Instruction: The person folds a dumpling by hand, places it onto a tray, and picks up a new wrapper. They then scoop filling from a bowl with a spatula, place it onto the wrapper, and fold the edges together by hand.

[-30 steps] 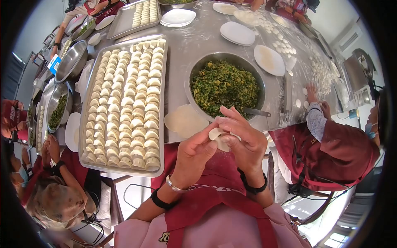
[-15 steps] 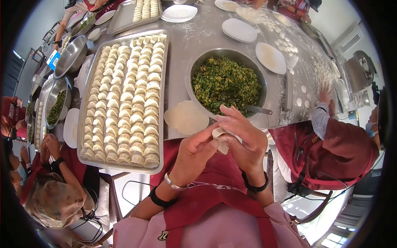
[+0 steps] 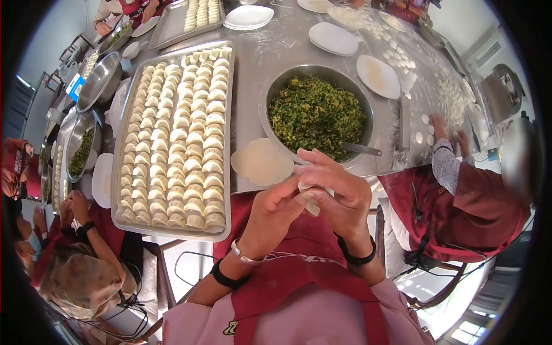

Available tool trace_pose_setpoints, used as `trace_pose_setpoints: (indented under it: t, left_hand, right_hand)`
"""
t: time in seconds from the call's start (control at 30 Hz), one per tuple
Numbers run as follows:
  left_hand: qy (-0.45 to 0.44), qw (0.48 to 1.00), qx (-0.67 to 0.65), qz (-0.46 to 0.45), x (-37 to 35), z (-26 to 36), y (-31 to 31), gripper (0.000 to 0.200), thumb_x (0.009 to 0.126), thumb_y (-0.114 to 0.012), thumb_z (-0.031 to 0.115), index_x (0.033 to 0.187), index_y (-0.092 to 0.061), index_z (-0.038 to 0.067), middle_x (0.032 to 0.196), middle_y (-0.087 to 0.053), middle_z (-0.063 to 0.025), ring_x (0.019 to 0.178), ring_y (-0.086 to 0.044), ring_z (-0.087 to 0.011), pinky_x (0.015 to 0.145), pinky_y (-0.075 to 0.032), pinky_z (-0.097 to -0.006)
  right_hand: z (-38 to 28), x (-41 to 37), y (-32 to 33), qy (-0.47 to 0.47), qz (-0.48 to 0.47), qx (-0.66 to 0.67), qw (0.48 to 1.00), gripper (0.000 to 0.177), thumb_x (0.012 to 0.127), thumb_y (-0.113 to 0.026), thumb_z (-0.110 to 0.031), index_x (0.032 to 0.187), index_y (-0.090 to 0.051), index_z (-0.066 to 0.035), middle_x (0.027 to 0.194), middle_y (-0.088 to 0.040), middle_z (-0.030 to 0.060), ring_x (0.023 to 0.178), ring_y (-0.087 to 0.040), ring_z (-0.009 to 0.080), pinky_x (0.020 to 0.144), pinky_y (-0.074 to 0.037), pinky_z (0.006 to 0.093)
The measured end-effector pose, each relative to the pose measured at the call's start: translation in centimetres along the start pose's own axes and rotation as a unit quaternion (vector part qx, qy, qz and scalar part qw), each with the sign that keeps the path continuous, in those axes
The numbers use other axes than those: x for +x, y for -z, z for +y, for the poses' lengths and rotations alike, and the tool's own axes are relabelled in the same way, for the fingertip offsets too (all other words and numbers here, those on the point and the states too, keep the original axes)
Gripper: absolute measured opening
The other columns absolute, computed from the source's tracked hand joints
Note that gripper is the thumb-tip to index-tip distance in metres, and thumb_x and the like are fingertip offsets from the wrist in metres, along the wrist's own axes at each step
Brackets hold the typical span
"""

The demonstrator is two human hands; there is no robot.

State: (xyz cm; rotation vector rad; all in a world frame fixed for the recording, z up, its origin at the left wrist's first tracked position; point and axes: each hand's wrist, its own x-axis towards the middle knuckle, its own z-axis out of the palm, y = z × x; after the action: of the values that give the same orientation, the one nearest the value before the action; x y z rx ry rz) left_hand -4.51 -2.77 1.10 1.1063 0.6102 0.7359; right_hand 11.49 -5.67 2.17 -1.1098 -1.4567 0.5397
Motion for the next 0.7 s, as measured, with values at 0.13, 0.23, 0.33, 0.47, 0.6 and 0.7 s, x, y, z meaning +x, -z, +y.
trace_pose_setpoints:
  t: [0.13,0.23,0.33,0.47,0.6,0.7]
  left_hand:
    - [0.007,0.999,0.029,-0.025,0.1,0.1,0.2,0.037,0.102,-0.058,0.016,0.134,-0.058,-0.002,0.114,-0.067,-0.0050,0.099,-0.060,-0.0093,0.086,-0.049,-0.0257]
    - [0.012,0.999,-0.041,-0.001,-0.1,-0.7,0.3,0.038,0.101,-0.059,0.015,0.135,-0.056,-0.003,0.118,-0.066,-0.0075,0.104,-0.061,-0.0117,0.088,-0.051,-0.0273]
    - [0.015,0.994,-0.104,0.020,0.0,-0.3,0.1,0.040,0.101,-0.056,0.009,0.139,-0.053,-0.003,0.119,-0.066,-0.0076,0.103,-0.061,-0.0112,0.089,-0.050,-0.0258]
    - [0.027,0.992,-0.113,0.044,0.1,-0.3,-0.2,0.042,0.101,-0.054,0.006,0.142,-0.049,-0.003,0.120,-0.066,-0.0072,0.103,-0.060,-0.0100,0.090,-0.049,-0.0247]
    - [-0.001,0.996,-0.076,0.046,0.1,-1.0,0.0,0.043,0.102,-0.057,0.012,0.141,-0.049,-0.003,0.124,-0.065,-0.0100,0.110,-0.061,-0.0124,0.090,-0.052,-0.0257]
    - [-0.019,0.998,-0.041,0.050,-0.2,-0.3,-0.2,0.042,0.103,-0.054,0.008,0.142,-0.048,-0.004,0.126,-0.064,-0.0107,0.112,-0.061,-0.0126,0.093,-0.051,-0.0262]
  right_hand:
    - [1.1,-0.1,0.1,0.021,-0.024,-0.014,0.999,0.018,0.084,-0.071,0.001,0.102,-0.070,-0.001,0.108,-0.073,0.0158,0.119,-0.064,0.0380,0.106,-0.046,0.0483]
    - [0.2,-0.3,-0.4,-0.072,0.036,0.081,0.993,0.019,0.085,-0.069,0.003,0.104,-0.071,-0.001,0.114,-0.072,0.0177,0.124,-0.060,0.0370,0.106,-0.047,0.0470]
    - [-0.8,-0.5,0.0,-0.081,0.080,0.054,0.992,0.021,0.084,-0.069,0.004,0.104,-0.073,-0.002,0.119,-0.070,0.0187,0.129,-0.056,0.0361,0.105,-0.047,0.0460]
    - [-0.6,-1.1,0.7,0.003,0.045,-0.098,0.994,0.021,0.080,-0.073,0.005,0.100,-0.073,-0.002,0.118,-0.070,0.0181,0.128,-0.057,0.0395,0.100,-0.050,0.0457]
    - [-0.3,-1.1,0.0,0.042,0.041,-0.144,0.988,0.019,0.078,-0.075,0.004,0.096,-0.072,-0.001,0.118,-0.070,0.0175,0.125,-0.058,0.0412,0.099,-0.051,0.0461]
    - [-0.3,-1.1,-0.4,0.029,0.050,-0.147,0.987,0.018,0.077,-0.075,0.003,0.094,-0.072,-0.001,0.118,-0.070,0.0174,0.124,-0.059,0.0409,0.097,-0.053,0.0447]
